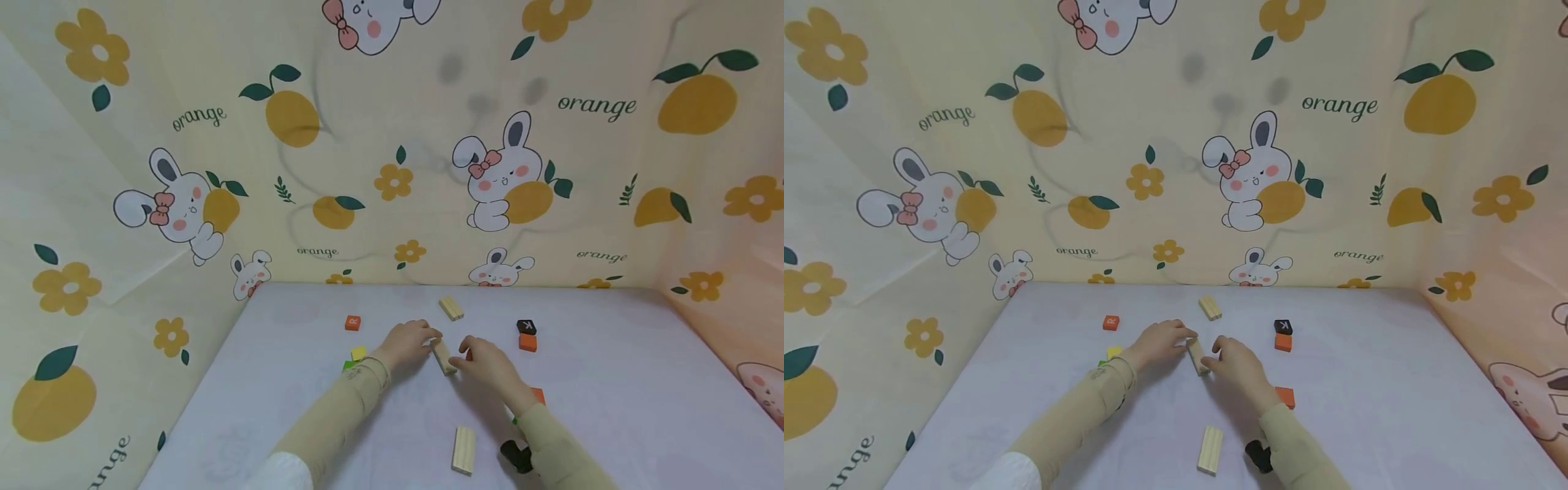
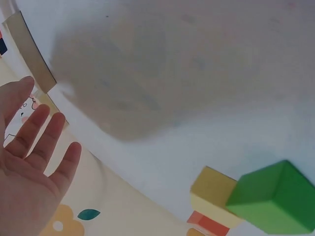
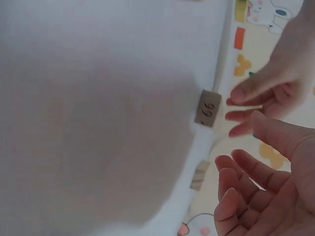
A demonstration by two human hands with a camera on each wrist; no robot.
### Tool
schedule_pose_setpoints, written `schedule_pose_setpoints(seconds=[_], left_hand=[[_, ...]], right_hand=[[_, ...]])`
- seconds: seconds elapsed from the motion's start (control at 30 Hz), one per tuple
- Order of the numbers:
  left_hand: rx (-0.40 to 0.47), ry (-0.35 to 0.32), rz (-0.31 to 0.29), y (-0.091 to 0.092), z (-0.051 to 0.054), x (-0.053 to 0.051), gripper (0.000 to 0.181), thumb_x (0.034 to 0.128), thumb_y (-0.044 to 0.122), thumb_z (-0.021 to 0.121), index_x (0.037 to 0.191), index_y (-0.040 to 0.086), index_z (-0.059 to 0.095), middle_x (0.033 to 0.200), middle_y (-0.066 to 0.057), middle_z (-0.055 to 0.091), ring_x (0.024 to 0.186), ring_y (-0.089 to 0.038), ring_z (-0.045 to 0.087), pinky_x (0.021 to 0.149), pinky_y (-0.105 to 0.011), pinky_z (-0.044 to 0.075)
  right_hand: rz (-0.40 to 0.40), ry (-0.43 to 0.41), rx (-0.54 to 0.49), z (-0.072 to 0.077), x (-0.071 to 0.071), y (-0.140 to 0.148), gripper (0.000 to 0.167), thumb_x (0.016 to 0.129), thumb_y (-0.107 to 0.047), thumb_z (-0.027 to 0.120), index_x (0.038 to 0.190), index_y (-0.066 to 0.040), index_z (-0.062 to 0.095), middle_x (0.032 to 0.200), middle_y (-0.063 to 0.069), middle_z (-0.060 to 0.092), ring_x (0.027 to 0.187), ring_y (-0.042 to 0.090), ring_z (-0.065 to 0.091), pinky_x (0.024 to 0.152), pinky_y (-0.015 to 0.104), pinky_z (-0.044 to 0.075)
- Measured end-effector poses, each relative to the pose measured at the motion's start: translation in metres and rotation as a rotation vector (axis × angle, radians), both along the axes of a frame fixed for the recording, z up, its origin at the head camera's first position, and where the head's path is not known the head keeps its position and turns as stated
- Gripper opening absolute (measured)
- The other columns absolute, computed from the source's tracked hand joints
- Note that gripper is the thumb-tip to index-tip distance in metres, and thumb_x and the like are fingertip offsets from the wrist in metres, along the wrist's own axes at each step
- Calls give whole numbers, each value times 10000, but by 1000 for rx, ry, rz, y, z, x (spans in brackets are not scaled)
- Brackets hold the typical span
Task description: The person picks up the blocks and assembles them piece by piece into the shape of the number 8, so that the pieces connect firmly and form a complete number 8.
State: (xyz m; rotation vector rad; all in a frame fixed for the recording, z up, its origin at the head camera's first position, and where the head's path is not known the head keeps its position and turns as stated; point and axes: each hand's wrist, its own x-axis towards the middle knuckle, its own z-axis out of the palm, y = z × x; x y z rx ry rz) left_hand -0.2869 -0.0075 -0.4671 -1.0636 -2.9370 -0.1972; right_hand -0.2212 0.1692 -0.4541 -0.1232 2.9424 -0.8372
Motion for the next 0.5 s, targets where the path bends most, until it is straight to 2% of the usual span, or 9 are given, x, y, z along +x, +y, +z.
schedule_pose_setpoints(seconds=[0.13,0.33,0.5], left_hand=[[-3,27,-23,3,-2,-3,260,909,250,586,1161,246,651,1095,32,656,949,-150,626,714,-295,502],[-29,10,-23,4,-5,-2,247,911,248,584,1143,248,667,1064,38,666,921,-138,632,694,-273,494],[-9,9,-11,6,-8,-2,258,891,272,609,1139,238,671,1037,43,667,889,-119,631,674,-259,482]], right_hand=[[-15,-26,-24,-3,0,-7,318,797,-305,710,954,-51,601,732,28,567,659,156,479,568,276,371],[-16,-57,-21,-12,2,-11,302,792,-301,723,931,-71,588,706,6,557,646,147,472,561,267,362],[-19,-72,-12,-17,0,-9,292,785,-267,731,940,-76,574,739,12,577,655,150,481,561,269,368]])
